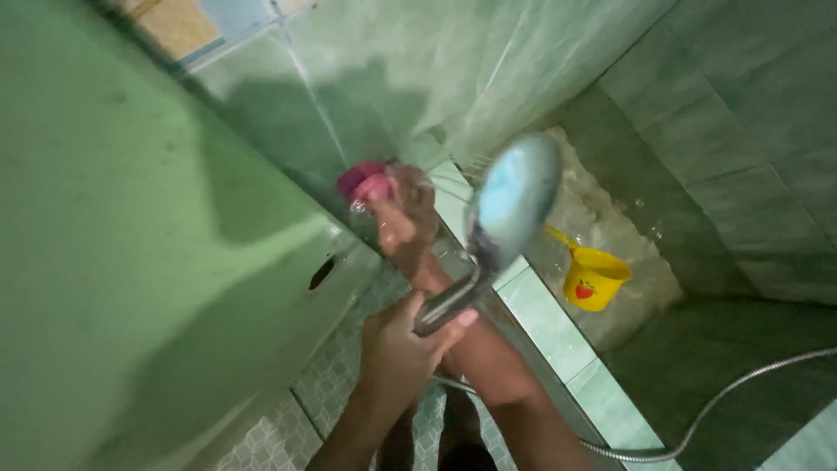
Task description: Scrubbing the tiled floor and walls of a bathroom using a sponge and rinsing with water from a shower head and a bucket.
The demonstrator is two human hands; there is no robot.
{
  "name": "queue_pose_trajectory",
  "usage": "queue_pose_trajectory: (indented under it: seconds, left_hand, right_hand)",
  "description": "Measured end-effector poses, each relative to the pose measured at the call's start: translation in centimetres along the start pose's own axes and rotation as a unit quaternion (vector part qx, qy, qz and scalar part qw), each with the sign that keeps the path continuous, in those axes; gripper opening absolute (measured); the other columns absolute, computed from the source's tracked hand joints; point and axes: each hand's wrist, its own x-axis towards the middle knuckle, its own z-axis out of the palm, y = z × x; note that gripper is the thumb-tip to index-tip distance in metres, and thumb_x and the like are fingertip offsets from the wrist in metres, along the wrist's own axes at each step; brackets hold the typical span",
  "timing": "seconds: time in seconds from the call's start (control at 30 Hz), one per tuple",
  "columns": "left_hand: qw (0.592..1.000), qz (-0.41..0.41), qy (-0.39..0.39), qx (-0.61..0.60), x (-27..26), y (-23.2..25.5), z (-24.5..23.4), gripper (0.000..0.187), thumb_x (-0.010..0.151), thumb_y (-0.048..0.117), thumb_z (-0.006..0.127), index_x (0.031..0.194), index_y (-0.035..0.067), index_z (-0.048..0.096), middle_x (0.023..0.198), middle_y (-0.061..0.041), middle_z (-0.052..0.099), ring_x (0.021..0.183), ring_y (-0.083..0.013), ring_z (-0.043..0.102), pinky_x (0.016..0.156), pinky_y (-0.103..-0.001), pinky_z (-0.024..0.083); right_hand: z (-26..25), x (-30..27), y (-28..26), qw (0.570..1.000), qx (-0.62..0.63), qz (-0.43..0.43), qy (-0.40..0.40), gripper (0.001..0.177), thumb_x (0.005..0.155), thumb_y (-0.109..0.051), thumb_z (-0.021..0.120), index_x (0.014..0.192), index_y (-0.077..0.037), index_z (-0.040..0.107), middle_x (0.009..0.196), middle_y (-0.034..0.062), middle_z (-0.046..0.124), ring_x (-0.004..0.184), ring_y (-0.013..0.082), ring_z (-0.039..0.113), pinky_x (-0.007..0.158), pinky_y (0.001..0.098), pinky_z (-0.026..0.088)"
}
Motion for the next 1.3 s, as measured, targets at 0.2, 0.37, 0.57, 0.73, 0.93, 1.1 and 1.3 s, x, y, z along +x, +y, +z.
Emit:
queue_pose_trajectory:
  seconds: [0.2,0.37,0.57,0.73,0.93,1.1,1.3]
  left_hand:
    - [0.984,0.104,0.127,0.072,-0.7,-2.9,-0.6,0.045,0.085,0.038,0.085,0.068,0.013,0.052,0.052,0.006,0.052,0.042,-0.0076,0.045,0.040,-0.026,0.041]
    - [0.972,0.059,0.203,0.105,-0.2,-4.9,0.9,0.042,0.081,0.050,0.083,0.073,0.015,0.061,0.053,-0.009,0.061,0.051,-0.0293,0.069,0.046,-0.035,0.053]
    - [0.961,0.056,0.214,0.169,0.4,-5.8,0.4,0.053,0.078,0.067,0.079,0.068,0.019,0.059,0.046,-0.002,0.056,0.040,-0.0238,0.063,0.040,-0.030,0.049]
    - [0.961,0.062,0.235,0.130,-0.4,-5.2,-0.1,0.045,0.080,0.059,0.081,0.074,0.018,0.064,0.048,-0.004,0.058,0.043,-0.0248,0.065,0.043,-0.029,0.050]
    - [0.956,0.073,0.242,0.147,-0.9,-5.8,-0.1,0.045,0.078,0.063,0.083,0.075,0.021,0.066,0.048,-0.002,0.059,0.043,-0.0218,0.064,0.045,-0.027,0.052]
    - [0.957,0.083,0.238,0.144,-1.7,-6.0,-1.2,0.043,0.077,0.056,0.087,0.070,0.019,0.066,0.047,-0.003,0.059,0.042,-0.0236,0.064,0.044,-0.028,0.052]
    - [0.966,0.034,0.228,0.118,-1.2,-6.4,-0.2,0.047,0.078,0.062,0.083,0.067,0.019,0.064,0.044,-0.001,0.054,0.039,-0.0185,0.060,0.042,-0.026,0.049]
  right_hand:
    - [5.5,2.1,-2.8,0.702,-0.696,-0.131,-0.075,0.022,0.089,0.004,0.066,0.073,-0.009,0.072,0.080,0.0019,0.069,0.076,0.0183,0.069,0.066,0.0297,0.059]
    - [4.7,1.5,-1.6,0.678,-0.717,-0.141,-0.073,0.012,0.086,-0.003,0.070,0.078,-0.010,0.073,0.089,0.0025,0.067,0.084,0.0196,0.068,0.072,0.0298,0.059]
    - [2.5,-2.0,0.5,0.651,-0.745,-0.137,-0.050,0.002,0.083,-0.012,0.075,0.085,-0.012,0.075,0.101,0.0031,0.065,0.095,0.0210,0.066,0.079,0.0300,0.059]
    - [0.3,-4.2,2.1,0.630,-0.762,-0.148,-0.036,0.012,0.080,-0.019,0.079,0.091,-0.014,0.076,0.110,0.0036,0.064,0.104,0.0222,0.064,0.085,0.0301,0.058]
    - [-1.7,-6.4,3.1,0.597,-0.787,-0.154,-0.005,0.024,0.077,-0.027,0.084,0.097,-0.016,0.077,0.122,0.0041,0.062,0.114,0.0236,0.062,0.092,0.0303,0.058]
    - [-2.3,-8.4,4.4,0.574,-0.804,-0.157,0.014,0.035,0.074,-0.035,0.089,0.103,-0.018,0.078,0.132,0.0046,0.061,0.123,0.0248,0.060,0.098,0.0303,0.057]
    - [-3.6,-8.5,4.1,0.537,-0.826,-0.164,0.036,0.047,0.071,-0.043,0.094,0.109,-0.020,0.080,0.143,0.0051,0.059,0.134,0.0261,0.058,0.105,0.0304,0.057]
